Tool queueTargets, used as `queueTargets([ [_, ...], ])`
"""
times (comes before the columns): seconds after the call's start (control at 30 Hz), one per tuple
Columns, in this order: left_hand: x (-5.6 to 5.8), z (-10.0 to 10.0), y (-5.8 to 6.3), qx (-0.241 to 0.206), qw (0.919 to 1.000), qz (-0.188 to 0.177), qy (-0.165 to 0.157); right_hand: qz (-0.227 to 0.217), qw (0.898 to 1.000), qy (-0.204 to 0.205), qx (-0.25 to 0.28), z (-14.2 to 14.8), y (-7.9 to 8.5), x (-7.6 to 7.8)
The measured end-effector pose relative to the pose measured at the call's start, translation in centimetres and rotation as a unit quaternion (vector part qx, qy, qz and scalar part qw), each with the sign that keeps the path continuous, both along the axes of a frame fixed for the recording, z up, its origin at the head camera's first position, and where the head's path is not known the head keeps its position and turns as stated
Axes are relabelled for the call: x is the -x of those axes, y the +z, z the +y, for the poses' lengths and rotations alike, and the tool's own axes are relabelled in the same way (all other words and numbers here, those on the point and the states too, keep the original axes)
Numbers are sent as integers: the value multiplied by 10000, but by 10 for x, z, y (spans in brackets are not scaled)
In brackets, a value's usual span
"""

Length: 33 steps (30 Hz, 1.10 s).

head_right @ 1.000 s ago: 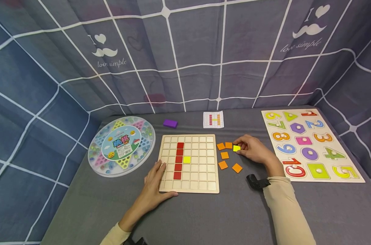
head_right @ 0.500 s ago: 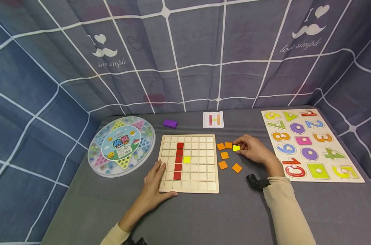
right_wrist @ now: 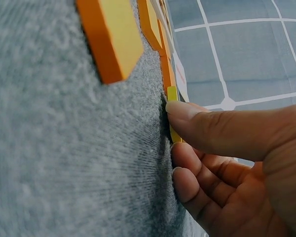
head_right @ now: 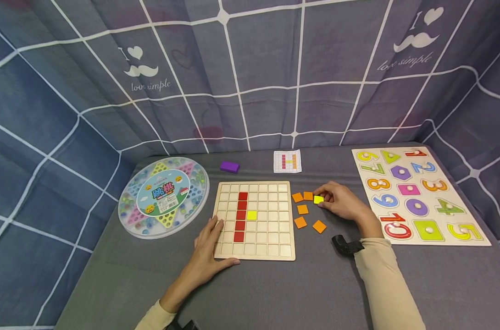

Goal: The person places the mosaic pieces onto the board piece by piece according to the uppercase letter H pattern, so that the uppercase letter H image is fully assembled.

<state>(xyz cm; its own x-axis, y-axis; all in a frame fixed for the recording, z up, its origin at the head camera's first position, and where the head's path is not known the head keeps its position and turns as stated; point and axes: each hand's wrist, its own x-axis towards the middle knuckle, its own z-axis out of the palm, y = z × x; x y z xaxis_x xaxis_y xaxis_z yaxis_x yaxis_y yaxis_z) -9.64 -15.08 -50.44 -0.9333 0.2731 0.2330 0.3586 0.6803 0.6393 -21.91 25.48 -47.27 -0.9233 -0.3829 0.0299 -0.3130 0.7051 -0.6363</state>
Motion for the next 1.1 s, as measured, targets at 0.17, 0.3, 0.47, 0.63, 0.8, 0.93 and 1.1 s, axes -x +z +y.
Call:
queueTargets([
  [0.17,0,0,0,33,10000,90,-9,3,10000,16,3,0,1,0],
  [0.3,0,0,-1,16,10000,81,-9,1,10000,20,-5,0,1,-1],
  [0.47,0,0,-1,24,10000,77,12,-3,10000,41,30,-1,1,0],
  [0.63,0,1,1,46,10000,42,30,46,10000,57,66,-2,1,1],
  [0.8,0,1,2,38,10000,42,33,200,9993,207,225,-9,8,0],
  [0.93,0,1,2,39,10000,41,45,282,9984,357,345,-18,13,-2],
  [1.1,-1,1,2,49,10000,55,32,185,9966,558,576,-39,15,-4],
])
